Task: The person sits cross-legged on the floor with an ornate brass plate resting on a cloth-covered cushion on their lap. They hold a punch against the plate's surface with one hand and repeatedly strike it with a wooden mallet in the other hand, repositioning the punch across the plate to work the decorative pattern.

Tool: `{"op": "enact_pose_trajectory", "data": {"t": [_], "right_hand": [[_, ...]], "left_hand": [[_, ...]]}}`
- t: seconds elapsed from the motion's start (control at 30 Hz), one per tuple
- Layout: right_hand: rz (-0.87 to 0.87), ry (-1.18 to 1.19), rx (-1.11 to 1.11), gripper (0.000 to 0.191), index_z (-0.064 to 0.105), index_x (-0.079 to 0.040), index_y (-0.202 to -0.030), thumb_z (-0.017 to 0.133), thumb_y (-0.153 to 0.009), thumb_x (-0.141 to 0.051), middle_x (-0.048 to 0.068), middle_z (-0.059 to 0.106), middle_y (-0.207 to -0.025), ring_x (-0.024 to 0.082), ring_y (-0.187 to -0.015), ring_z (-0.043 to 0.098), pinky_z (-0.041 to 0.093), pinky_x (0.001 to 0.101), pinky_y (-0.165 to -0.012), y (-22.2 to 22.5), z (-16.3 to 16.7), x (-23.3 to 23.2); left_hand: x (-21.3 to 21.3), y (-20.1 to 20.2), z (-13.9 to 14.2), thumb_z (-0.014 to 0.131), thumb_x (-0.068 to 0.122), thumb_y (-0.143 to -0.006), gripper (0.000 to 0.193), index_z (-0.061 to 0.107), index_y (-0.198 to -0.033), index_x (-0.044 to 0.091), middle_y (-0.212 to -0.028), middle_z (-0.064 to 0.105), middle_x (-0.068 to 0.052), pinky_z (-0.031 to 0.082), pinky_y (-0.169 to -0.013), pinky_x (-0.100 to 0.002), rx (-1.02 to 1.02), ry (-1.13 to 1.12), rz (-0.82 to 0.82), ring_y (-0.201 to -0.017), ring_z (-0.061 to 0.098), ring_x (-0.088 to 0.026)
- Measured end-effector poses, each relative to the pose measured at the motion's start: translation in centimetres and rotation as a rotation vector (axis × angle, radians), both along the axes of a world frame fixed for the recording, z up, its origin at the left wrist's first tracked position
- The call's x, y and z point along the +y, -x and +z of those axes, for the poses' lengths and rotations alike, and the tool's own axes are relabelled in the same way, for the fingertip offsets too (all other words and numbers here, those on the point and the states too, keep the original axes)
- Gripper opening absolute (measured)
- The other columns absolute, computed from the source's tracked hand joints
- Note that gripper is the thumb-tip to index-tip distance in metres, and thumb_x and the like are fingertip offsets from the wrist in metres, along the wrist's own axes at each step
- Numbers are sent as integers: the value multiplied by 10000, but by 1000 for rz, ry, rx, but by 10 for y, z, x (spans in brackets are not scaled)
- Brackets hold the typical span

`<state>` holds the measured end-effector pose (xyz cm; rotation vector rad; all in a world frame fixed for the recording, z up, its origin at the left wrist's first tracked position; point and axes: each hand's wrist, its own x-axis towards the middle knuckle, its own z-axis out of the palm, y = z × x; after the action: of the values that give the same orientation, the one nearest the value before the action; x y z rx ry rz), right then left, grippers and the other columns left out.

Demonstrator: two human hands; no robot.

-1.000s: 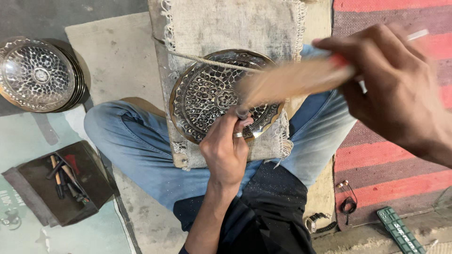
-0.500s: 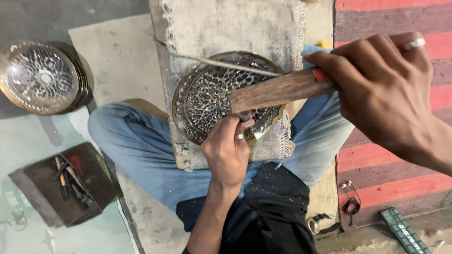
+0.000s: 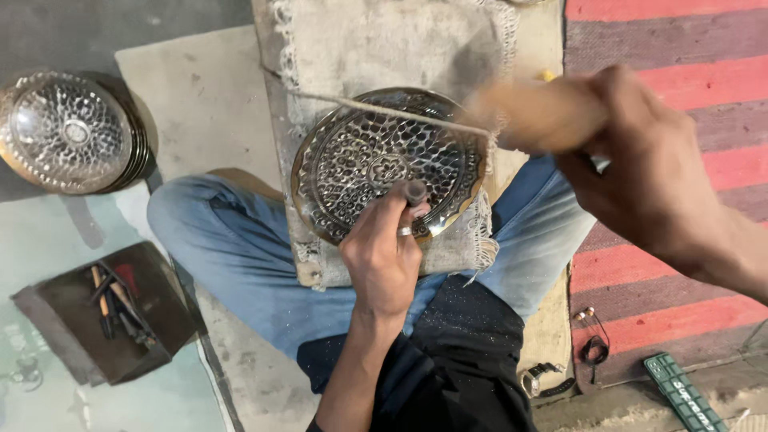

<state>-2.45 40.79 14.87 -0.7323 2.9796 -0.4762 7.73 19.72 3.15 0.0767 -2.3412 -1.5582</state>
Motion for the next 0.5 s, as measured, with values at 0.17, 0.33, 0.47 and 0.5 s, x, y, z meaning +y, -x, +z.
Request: {"op": "enact_pose_trajectory", "data": {"t": [0.17,0.33,0.47,0.5], "right_hand": [[-212,115,-219,377,517,-62,-1240,717,-947,-192,75,630,-1031,169,-881,631,489,366,-750,1,0,-4],[-92,-67,1,376,598,-113,-1262,741,-914,-119,39,683,-1017,163,-867,628,495,364,-771,-1,-2,0],[194,-310,355,330,742,-108,-1161,791,-848,-15,38,700,-926,226,-837,666,498,436,-731,-5,-6,7],[148,-217,256,312,717,-109,-1165,774,-874,-13,47,691,-969,229,-894,666,518,416,-767,-5,-7,7]], "left_hand": [[1,0,-3,592,-214,-826,438,664,-1202,-1,-1020,766,-135,648,-766,-311,-5,-35,12,-941,789,-217],[2,0,-6,590,-204,-846,440,670,-1229,-4,-1046,766,-142,667,-803,-313,45,-47,-5,-958,785,-227],[0,1,-4,591,-202,-846,389,677,-1175,-14,-1009,770,-135,654,-766,-311,30,-1,-12,-931,788,-225],[0,2,-4,585,-203,-844,395,679,-1181,-21,-1008,769,-142,655,-769,-315,38,-3,-17,-927,786,-230]]}}
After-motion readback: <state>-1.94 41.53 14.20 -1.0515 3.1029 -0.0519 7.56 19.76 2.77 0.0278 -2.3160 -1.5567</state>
